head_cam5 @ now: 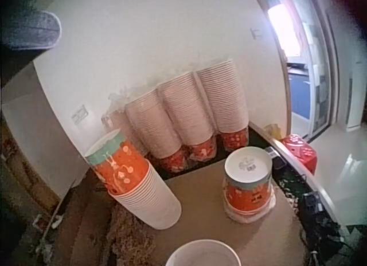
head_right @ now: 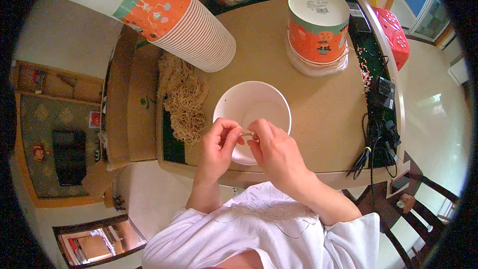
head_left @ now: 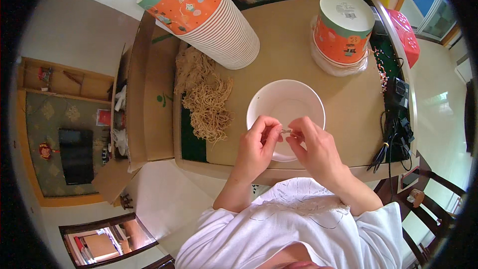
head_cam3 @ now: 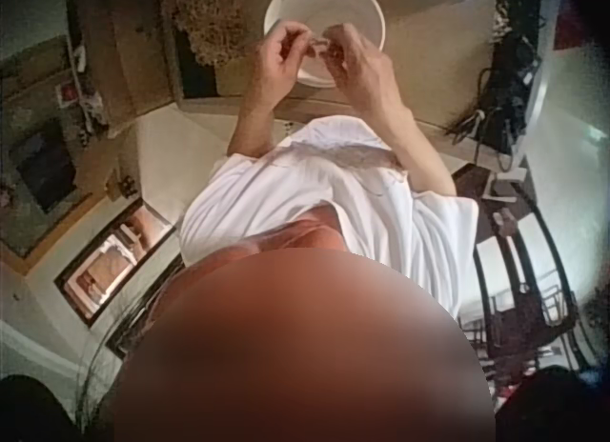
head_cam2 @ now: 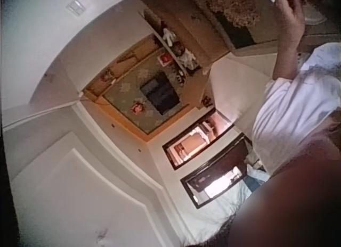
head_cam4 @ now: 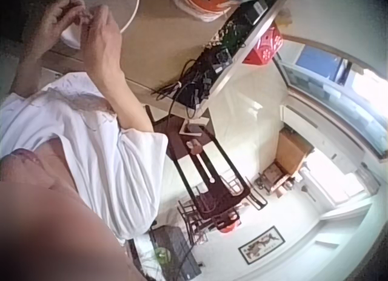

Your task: Thread elastic strings through pre-punched holes in festive paper bowls at a work table.

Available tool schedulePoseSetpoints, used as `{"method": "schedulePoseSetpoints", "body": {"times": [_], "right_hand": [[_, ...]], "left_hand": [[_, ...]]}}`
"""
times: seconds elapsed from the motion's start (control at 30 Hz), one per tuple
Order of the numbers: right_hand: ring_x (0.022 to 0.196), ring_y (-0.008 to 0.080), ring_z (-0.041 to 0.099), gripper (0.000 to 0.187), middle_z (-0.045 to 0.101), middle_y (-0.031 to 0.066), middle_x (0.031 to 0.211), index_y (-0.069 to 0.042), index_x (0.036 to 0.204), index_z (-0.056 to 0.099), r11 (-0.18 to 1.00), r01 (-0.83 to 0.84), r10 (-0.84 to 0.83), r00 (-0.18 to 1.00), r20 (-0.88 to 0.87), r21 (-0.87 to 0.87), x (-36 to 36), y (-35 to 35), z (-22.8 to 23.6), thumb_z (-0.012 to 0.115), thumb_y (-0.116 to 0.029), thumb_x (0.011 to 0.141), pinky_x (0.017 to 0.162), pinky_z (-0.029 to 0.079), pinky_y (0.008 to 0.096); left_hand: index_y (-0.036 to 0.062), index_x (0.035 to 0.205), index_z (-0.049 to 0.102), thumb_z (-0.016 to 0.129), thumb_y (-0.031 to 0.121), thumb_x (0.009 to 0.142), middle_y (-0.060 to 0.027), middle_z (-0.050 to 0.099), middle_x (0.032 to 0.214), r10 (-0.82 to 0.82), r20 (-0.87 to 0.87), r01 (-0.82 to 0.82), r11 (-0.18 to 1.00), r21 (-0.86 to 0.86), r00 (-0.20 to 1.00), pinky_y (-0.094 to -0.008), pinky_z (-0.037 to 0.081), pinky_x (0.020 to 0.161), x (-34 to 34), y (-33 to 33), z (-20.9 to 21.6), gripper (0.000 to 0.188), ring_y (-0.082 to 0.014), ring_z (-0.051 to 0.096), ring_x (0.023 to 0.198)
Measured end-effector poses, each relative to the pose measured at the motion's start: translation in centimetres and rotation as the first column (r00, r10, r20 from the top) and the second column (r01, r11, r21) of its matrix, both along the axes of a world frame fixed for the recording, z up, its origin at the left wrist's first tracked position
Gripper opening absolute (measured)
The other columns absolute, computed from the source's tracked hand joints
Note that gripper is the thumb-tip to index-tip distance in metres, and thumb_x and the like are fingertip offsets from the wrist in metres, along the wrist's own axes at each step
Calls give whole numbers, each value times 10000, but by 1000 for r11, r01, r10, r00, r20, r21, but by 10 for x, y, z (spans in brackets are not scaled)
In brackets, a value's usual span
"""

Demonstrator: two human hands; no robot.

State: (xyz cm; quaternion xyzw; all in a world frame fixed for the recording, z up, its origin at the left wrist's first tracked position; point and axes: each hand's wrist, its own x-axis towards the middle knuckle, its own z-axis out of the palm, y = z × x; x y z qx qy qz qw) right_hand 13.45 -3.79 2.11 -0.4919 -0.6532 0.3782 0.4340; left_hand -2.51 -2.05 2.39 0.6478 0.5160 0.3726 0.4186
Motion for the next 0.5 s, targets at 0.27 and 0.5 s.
{"method": "schedulePoseSetpoints", "body": {"times": [0.27, 0.5], "right_hand": [[730, 320, 598, 92, 570, 131, 830, -43, 927, 558, 1000, -2, 1, 999, 48, 24, 1, -1, -1, 599, -41, 845, 595, 487, 408], [698, 310, 580, 47, 556, 116, 783, -55, 873, 584, 997, -13, 5, 994, 113, 75, -1, -1, -2, 602, -96, 860, 578, 473, 410]], "left_hand": [[4, 940, 537, 544, 84, 946, -47, 614, 757, -15, 24, 15, 1000, -4, 1000, -236, 500, 619, -1, -1, 0, 80, -95, 619, 699], [7, 939, 536, 541, 87, 949, -43, 609, 746, -8, 23, 8, 1000, 2, 1000, -233, 490, 604, 0, -1, -1, 80, -88, 605, 681]]}}
